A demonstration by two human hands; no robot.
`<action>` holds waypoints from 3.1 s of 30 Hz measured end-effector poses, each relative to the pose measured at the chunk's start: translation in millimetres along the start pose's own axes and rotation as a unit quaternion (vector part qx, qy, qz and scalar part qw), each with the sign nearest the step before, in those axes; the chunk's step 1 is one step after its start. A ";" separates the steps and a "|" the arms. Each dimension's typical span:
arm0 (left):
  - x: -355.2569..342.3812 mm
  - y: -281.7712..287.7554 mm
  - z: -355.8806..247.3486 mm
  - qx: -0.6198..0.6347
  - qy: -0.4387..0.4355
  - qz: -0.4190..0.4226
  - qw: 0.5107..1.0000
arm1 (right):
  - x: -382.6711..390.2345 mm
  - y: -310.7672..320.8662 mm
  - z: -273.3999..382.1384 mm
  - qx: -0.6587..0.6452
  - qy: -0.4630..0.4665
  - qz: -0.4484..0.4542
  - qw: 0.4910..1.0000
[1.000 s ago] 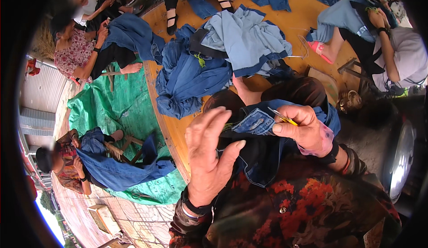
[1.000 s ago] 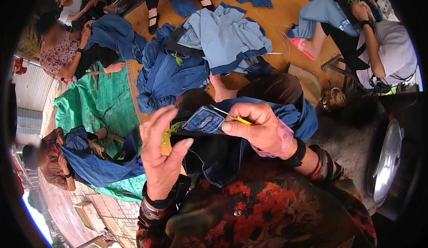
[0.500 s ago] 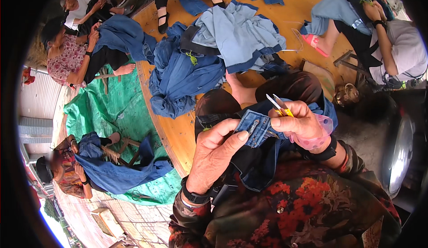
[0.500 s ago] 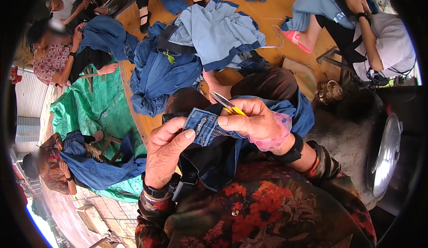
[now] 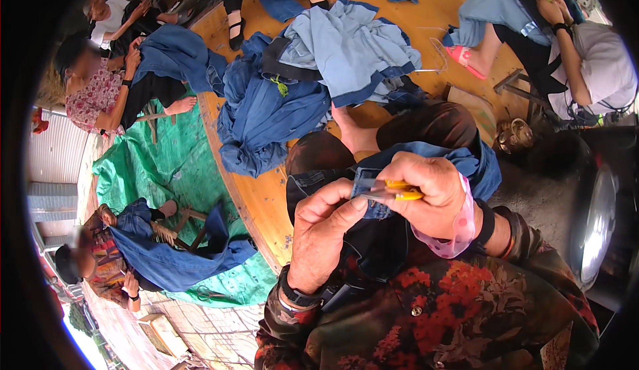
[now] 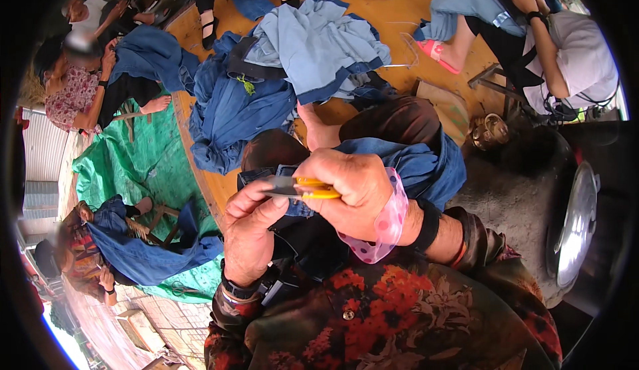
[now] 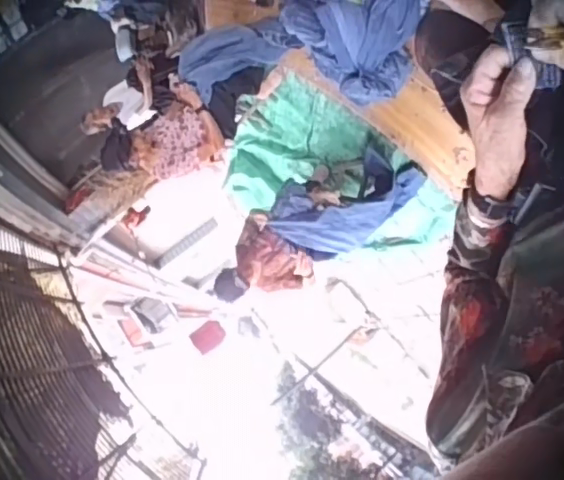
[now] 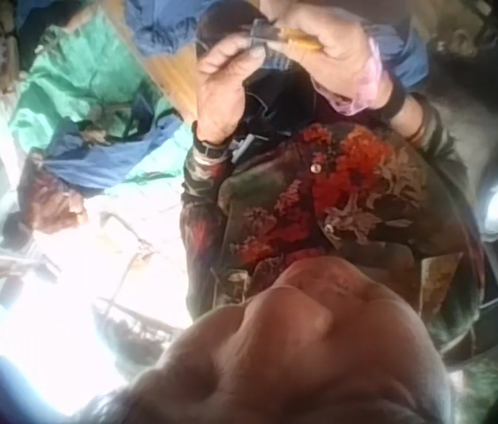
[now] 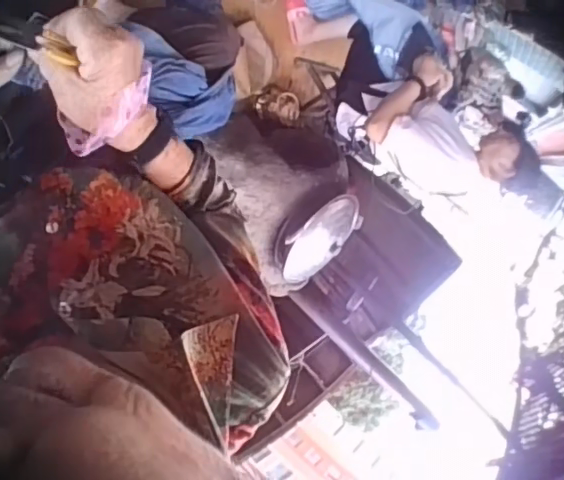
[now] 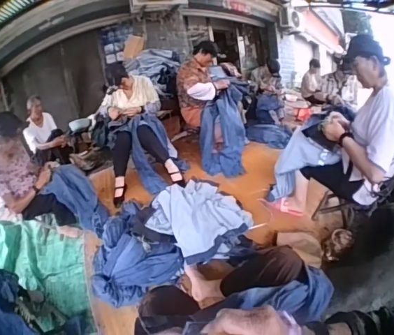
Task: Using small snips and large scissors to trim excess threads and finishing details from blue denim/leather garments.
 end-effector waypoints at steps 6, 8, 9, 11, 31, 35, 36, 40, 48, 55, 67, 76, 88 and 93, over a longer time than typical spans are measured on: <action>1.3 4.9 4.8 0.016 0.016 -0.004 1.000 | 15.2 14.2 -30.2 -0.209 -0.135 -0.082 0.965; 1.6 6.4 5.3 0.017 0.014 -0.003 1.000 | 16.3 12.5 -21.4 -0.082 -0.099 -0.017 0.992; 2.0 8.2 5.4 0.031 0.011 -0.012 0.999 | 14.6 11.3 -11.0 -0.012 -0.062 0.017 0.998; 1.4 9.3 5.1 0.047 0.008 -0.019 0.999 | 14.8 9.3 -5.2 0.031 -0.046 0.061 0.997; -0.7 7.7 7.3 0.087 -0.001 0.010 0.996 | 24.3 -2.1 -18.5 -0.109 -0.109 0.000 0.988; 0.7 9.8 8.9 0.087 0.005 0.007 0.996 | 24.1 -3.5 -17.3 -0.132 -0.109 0.022 0.985; 0.7 10.1 9.1 0.087 0.003 0.005 0.996 | 23.6 -1.5 -15.8 -0.132 -0.109 0.021 0.985; 1.0 10.6 11.2 0.087 0.004 0.001 0.996 | 22.6 3.4 -11.6 -0.026 -0.093 0.030 0.995; 1.3 10.0 13.5 0.090 0.005 0.007 0.996 | 18.2 1.3 -5.7 0.054 -0.037 0.010 0.998; 0.9 9.6 12.3 0.093 -0.004 0.006 0.996 | 16.3 2.6 -1.2 0.062 -0.026 0.027 0.997; 1.4 10.2 11.9 0.086 0.001 -0.001 0.996 | 15.9 3.3 -5.3 0.020 -0.028 0.025 0.999; 0.4 13.1 14.5 0.139 0.017 -0.026 0.990 | 21.9 6.1 -8.0 0.023 -0.065 0.032 0.997; -0.7 12.8 13.7 0.112 0.018 -0.019 0.993 | 15.5 1.3 0.0 0.082 0.038 0.022 0.996; -0.7 11.4 14.3 0.128 0.025 -0.023 0.991 | 14.2 0.3 0.1 0.098 0.051 0.017 0.994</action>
Point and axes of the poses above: each hand's wrist, its own x-axis away from the middle knuckle, its own y-axis out of the back of the hand, z = x × y, the point moved 7 cm from there along -x, towards the middle knuckle, and after that the axes turned 7 degrees about z, right-handed, at the moved point
